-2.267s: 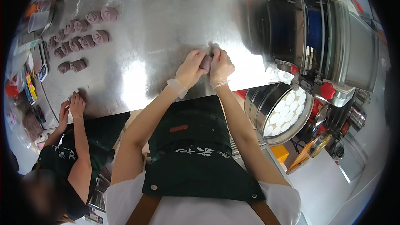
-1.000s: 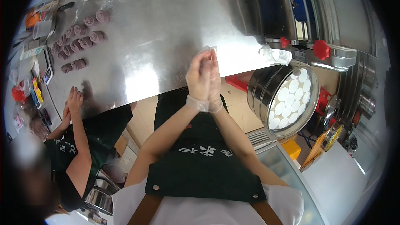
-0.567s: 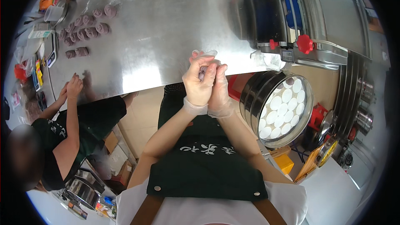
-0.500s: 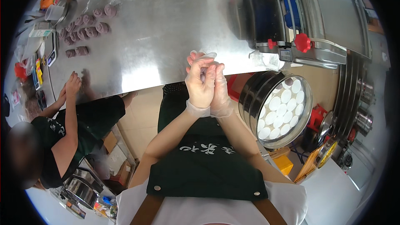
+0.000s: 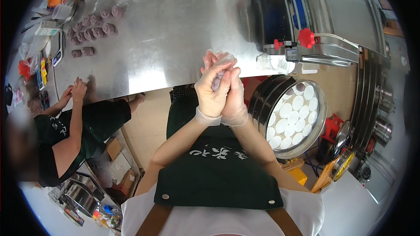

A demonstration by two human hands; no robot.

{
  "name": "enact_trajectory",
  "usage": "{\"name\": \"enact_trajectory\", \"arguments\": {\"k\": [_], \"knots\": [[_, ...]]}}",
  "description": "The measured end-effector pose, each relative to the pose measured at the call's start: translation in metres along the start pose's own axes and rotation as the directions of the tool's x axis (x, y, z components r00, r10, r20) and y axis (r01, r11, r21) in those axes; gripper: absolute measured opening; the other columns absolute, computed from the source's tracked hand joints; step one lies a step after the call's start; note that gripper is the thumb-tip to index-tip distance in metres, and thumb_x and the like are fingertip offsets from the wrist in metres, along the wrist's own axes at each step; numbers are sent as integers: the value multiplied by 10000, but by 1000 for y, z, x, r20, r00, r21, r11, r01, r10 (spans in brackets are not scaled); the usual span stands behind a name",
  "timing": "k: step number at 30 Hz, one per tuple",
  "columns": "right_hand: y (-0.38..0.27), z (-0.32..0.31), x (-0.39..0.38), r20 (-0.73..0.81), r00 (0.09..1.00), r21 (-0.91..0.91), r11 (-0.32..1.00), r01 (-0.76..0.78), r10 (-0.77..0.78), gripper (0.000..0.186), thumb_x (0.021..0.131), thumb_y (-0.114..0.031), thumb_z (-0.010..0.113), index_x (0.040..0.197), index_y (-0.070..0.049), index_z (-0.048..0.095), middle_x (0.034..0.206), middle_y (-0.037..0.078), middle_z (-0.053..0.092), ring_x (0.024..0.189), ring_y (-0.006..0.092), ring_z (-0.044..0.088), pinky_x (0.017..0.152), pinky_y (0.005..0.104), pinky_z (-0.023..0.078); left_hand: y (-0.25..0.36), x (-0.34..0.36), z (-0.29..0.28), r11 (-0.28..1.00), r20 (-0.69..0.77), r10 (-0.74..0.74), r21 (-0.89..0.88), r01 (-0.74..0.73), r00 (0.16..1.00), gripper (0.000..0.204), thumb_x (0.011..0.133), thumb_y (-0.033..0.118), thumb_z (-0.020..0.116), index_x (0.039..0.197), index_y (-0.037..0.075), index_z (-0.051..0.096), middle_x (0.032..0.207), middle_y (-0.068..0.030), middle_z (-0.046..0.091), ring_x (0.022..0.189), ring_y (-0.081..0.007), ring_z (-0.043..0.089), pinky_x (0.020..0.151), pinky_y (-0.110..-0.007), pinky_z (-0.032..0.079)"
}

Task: The person is seen rolling dough into small balls and placing them onto steamer liners in a commercial kitchen setting.

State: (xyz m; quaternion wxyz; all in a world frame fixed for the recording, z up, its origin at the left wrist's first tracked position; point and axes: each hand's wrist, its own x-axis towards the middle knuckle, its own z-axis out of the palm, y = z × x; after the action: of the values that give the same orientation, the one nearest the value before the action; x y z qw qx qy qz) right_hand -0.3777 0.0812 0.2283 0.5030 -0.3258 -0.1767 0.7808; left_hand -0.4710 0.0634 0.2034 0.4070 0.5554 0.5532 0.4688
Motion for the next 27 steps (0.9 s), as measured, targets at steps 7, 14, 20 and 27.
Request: {"name": "enact_trajectory", "arguments": {"k": [7,14,20,27], "knots": [[-37,-44,25,262,797,-122,838,-532,544,770,976,-623,482,1450,-18,426,1376,170,543,1309,281,521,1121,434,413,26,16,-4,976,-8,175,131,-172,985,827,702,285,845,1419,43,511,1468,-179,523,1429,-331,423,1224,-548,74],[-12,-9,-3,93,993,-96,992,84,-75,685,1030,-494,484,1484,6,371,1495,156,436,1429,269,381,1190,386,291,10,3,39,872,-277,-213,-487,54,937,335,927,149,685,1217,-16,665,1378,-206,589,1444,-299,398,1205,-416,229],[-50,-35,24,340,833,-20,889,-457,436,711,998,-579,479,1434,-19,432,1346,118,524,1289,271,514,1094,420,430,30,19,11,912,-119,217,378,-158,969,901,734,312,825,1499,56,427,1584,-239,333,1509,-431,205,1200,-601,87],[-17,-14,4,24,997,-25,997,80,-79,564,1045,-444,478,1421,-25,448,1440,113,475,1400,236,403,1186,390,296,28,10,49,879,-237,-192,-473,59,952,423,867,159,735,1238,-24,647,1329,-189,625,1222,-297,617,1116,-406,384]]}}
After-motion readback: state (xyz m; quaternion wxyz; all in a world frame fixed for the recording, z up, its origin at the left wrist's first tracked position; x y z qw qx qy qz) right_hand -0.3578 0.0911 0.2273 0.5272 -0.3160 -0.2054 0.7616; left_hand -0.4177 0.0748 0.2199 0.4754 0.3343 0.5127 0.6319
